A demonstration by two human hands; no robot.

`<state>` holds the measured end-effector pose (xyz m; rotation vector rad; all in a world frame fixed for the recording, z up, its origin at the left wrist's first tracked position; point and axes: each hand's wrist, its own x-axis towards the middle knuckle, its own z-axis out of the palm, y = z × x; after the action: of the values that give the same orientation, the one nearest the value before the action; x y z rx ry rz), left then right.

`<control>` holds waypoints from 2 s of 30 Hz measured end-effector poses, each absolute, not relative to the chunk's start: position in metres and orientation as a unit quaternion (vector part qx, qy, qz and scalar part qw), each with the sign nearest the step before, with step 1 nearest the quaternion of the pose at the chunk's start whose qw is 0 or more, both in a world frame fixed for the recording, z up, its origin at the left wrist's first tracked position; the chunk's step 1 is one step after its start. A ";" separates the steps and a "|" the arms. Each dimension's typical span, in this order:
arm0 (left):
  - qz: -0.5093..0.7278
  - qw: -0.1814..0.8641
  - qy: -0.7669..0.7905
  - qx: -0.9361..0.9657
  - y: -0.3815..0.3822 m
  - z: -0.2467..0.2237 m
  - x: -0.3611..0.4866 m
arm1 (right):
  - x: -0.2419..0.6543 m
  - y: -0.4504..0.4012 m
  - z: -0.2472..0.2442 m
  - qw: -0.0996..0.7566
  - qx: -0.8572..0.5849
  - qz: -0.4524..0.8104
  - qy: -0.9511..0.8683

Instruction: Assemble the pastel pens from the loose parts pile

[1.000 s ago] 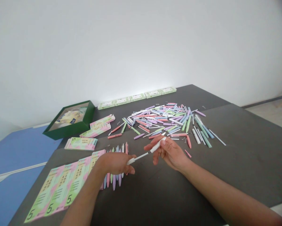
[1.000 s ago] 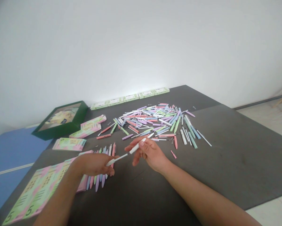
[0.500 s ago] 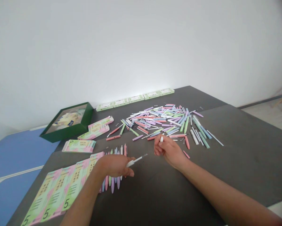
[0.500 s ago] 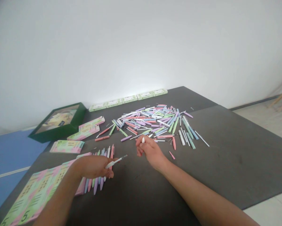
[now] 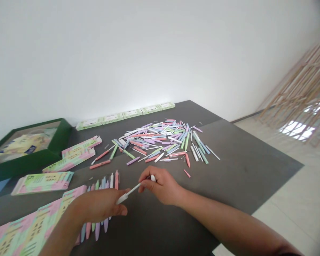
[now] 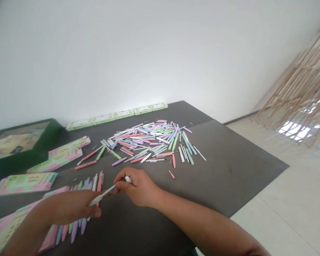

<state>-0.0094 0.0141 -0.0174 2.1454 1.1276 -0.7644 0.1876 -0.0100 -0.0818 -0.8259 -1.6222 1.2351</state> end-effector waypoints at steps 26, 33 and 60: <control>-0.307 0.236 0.446 0.807 0.015 -0.035 0.007 | 0.186 -0.016 -0.082 0.299 -0.403 0.427 -0.753; -0.284 0.277 0.445 0.803 0.018 -0.041 0.024 | 0.164 -0.021 -0.102 0.403 -0.414 0.507 -0.640; -0.249 0.322 0.445 0.798 0.019 -0.029 -0.012 | 0.262 0.074 -0.116 0.398 -0.602 0.376 -0.581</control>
<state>-0.0118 0.0191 -0.0289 2.0948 1.1694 -0.6542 0.2625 0.0740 -0.1160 -1.5250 -1.4700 0.9524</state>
